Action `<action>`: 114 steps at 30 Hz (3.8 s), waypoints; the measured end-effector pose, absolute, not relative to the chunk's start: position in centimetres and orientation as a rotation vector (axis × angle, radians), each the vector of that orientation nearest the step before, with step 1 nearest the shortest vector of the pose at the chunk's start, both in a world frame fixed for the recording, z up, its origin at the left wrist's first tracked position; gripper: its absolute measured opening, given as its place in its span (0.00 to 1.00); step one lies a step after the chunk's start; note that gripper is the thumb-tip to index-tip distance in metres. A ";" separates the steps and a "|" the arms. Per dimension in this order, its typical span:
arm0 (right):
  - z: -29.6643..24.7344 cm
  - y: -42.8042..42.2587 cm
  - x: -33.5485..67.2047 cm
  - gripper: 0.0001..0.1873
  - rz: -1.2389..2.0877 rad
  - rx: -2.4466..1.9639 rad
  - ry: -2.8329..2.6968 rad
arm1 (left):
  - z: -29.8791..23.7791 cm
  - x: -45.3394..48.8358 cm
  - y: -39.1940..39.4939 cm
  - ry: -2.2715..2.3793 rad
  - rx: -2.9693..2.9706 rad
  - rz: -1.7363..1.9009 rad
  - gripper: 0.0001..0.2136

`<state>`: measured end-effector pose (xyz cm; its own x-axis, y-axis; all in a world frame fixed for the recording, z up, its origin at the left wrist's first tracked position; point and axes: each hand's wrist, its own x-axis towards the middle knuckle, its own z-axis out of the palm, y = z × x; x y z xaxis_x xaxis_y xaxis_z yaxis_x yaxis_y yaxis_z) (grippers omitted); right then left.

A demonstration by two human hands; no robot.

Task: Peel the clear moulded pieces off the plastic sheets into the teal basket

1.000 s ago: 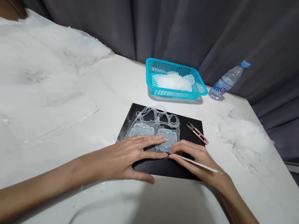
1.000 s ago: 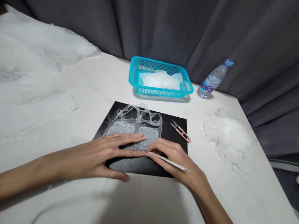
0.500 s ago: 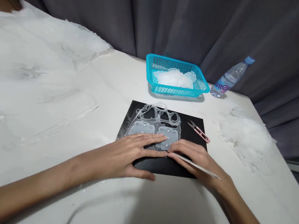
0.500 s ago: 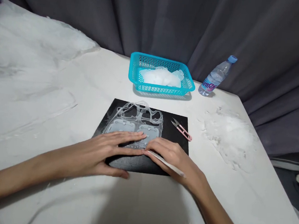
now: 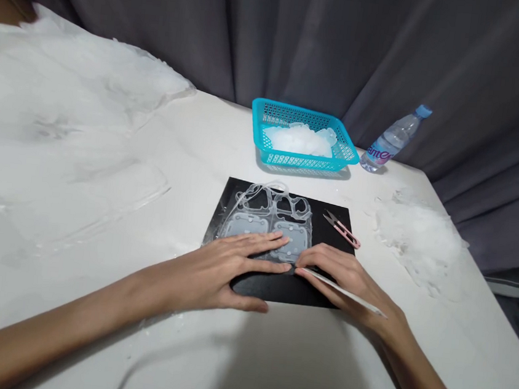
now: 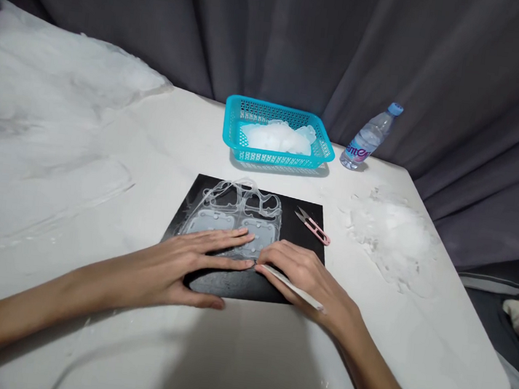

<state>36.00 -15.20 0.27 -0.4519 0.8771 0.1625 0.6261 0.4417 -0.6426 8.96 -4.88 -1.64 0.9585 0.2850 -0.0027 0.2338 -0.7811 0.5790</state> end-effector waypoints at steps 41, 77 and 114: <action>3.4 -13.6 33.0 0.17 0.898 -1.200 -2.010 | -0.7 10.4 -4.1 0.843 1.496 0.472 0.24; -2.8 -9.4 34.1 0.12 0.259 -1.829 -1.775 | -0.4 10.1 -8.8 0.479 2.238 0.586 0.10; 0.7 -12.6 31.1 0.16 0.977 -1.404 -1.400 | 1.5 10.6 -5.9 0.643 1.118 0.491 0.14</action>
